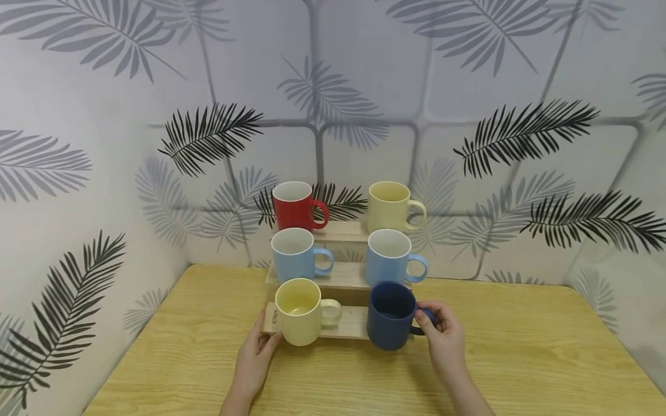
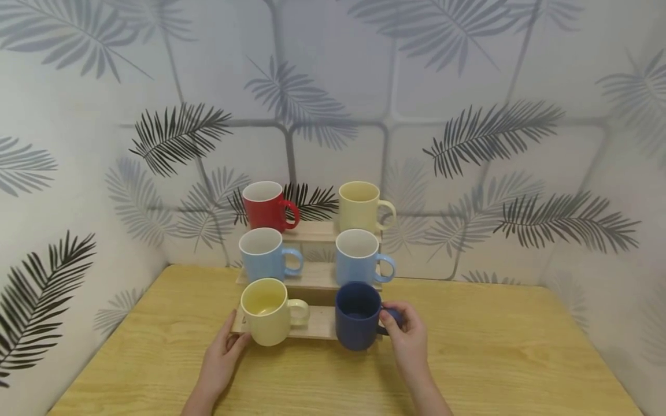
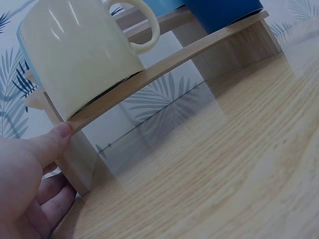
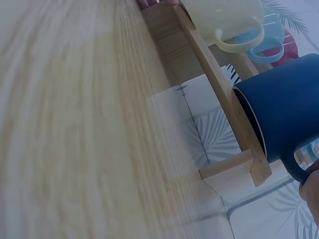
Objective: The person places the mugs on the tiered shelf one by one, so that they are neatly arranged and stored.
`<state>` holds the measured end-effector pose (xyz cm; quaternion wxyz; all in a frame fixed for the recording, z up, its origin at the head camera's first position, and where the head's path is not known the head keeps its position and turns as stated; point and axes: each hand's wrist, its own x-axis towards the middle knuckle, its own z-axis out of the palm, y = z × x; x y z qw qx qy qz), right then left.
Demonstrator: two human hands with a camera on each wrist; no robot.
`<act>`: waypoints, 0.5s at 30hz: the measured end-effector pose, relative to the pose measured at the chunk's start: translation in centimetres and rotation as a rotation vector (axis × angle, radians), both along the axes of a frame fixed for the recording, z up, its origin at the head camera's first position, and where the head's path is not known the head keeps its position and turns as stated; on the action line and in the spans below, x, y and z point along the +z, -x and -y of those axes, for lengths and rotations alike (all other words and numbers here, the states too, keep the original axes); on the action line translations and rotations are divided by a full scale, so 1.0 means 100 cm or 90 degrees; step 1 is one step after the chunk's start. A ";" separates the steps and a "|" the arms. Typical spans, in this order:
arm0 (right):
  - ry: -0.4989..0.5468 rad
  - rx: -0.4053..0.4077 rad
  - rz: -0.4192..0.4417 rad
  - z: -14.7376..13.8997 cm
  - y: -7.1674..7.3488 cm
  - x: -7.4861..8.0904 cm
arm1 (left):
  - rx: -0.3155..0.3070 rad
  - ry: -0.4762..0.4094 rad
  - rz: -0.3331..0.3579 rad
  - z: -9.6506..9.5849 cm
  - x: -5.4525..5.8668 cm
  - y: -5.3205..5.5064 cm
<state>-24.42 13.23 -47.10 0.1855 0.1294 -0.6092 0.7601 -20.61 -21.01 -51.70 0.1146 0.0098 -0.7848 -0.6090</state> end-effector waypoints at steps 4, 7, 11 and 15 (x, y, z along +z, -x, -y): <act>-0.014 -0.013 0.026 0.000 -0.001 0.000 | 0.005 0.014 0.001 -0.001 0.000 0.000; -0.026 -0.020 0.035 -0.001 -0.002 0.000 | 0.008 0.019 -0.003 -0.001 -0.002 0.000; -0.031 -0.025 0.032 0.000 -0.001 0.000 | 0.008 0.009 -0.003 -0.001 -0.002 0.001; -0.029 -0.031 0.033 0.001 0.000 0.000 | 0.009 0.003 0.002 -0.001 0.000 0.001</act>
